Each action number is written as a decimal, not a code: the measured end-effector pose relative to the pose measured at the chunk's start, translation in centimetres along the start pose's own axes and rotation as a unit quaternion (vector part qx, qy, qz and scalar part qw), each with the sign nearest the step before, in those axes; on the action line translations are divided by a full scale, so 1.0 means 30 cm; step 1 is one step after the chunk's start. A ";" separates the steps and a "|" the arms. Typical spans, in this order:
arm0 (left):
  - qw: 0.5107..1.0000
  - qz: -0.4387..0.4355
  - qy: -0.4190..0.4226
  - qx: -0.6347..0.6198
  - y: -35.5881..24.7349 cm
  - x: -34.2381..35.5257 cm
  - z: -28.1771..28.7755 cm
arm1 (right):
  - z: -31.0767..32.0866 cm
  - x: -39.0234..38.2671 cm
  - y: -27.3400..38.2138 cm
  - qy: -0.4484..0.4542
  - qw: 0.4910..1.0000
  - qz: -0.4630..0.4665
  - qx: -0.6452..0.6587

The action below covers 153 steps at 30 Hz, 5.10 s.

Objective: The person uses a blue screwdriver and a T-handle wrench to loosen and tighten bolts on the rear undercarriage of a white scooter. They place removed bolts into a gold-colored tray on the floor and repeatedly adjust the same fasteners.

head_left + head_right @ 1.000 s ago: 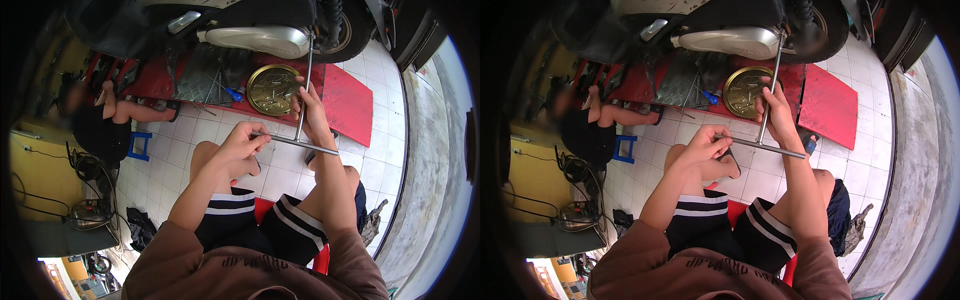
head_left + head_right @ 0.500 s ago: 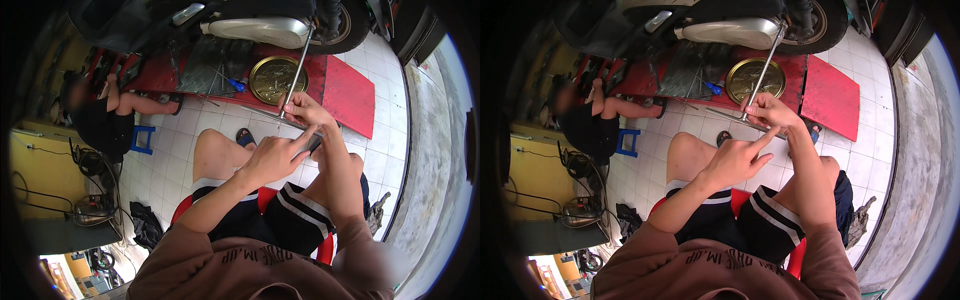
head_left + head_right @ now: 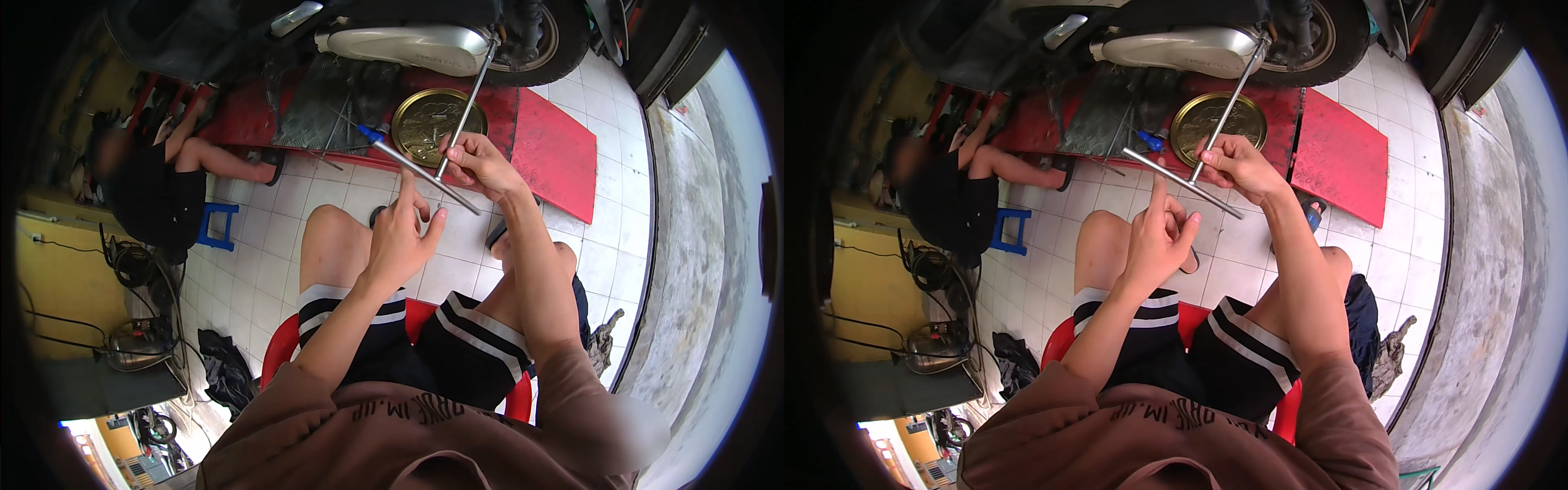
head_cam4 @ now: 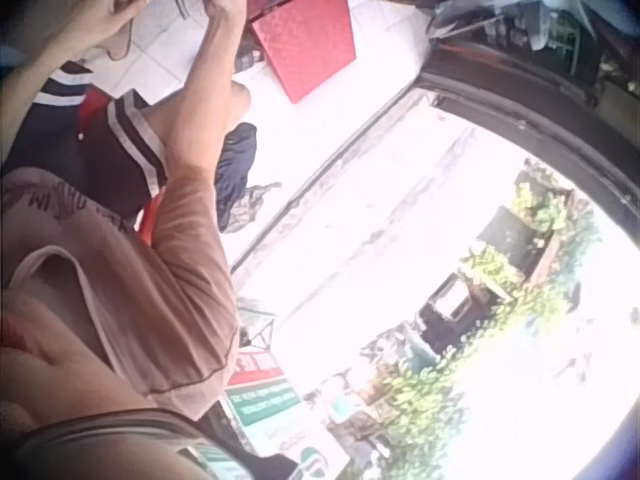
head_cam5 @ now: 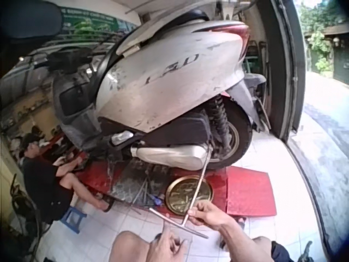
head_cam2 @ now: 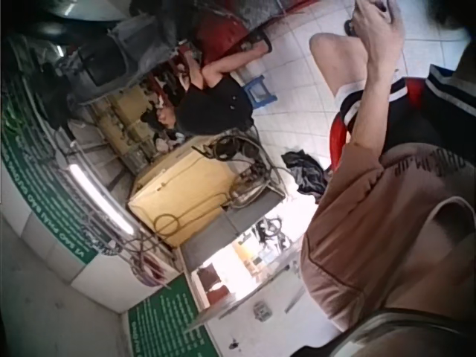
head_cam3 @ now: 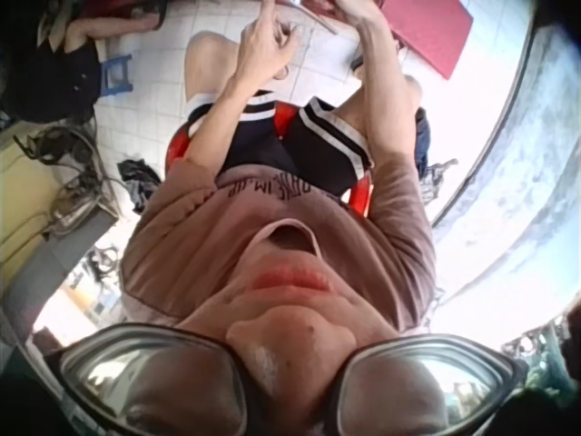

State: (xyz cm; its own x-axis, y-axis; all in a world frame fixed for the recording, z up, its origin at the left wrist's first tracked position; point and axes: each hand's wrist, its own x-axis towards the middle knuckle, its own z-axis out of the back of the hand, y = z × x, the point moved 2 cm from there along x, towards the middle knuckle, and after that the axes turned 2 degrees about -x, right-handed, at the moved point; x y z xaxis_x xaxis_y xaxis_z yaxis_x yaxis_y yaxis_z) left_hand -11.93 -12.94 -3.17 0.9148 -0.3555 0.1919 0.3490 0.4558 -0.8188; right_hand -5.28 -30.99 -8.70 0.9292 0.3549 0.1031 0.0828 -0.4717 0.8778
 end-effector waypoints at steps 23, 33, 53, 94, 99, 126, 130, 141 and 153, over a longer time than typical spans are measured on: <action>0.957 0.028 0.223 0.182 0.040 0.013 0.050 | -0.023 0.060 -0.022 -0.062 0.997 0.014 0.031; 0.981 0.035 0.121 0.147 0.019 0.050 0.060 | -0.010 0.094 -0.040 -0.032 0.995 0.046 0.080; 0.990 -0.019 0.113 0.085 -0.016 0.055 0.043 | 0.030 0.063 -0.012 -0.079 0.993 0.047 0.069; 0.977 -0.214 0.012 0.017 0.047 0.132 -0.047 | 0.064 0.052 0.004 -0.122 0.983 0.073 0.114; 0.940 -0.303 0.148 0.051 0.087 0.237 -0.052 | 0.073 0.049 0.020 -0.117 0.985 0.057 0.117; 0.899 -0.268 0.340 0.065 -0.004 -0.019 -0.154 | 0.072 -0.043 0.013 -0.256 0.964 -0.050 0.052; 0.930 -0.179 0.320 -0.008 -0.032 0.018 -0.160 | 0.066 -0.026 -0.037 -0.316 0.933 -0.169 -0.001; 0.971 0.022 0.203 -0.128 0.287 0.500 -0.151 | 0.161 -0.040 -0.046 -0.241 0.935 -0.219 0.141; 0.945 -0.020 0.177 0.274 0.847 0.697 -0.337 | 0.197 0.031 -0.036 -0.220 0.932 -0.244 0.153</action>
State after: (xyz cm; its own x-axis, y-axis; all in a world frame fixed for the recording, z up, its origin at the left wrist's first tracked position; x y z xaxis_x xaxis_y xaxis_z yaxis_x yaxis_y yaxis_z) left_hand 14.00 -17.05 -25.43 0.8072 -0.5876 -0.0562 0.5230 0.7561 -0.3934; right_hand -2.36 -34.93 -12.31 0.8059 0.2537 -0.5350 0.5709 -0.5725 0.5885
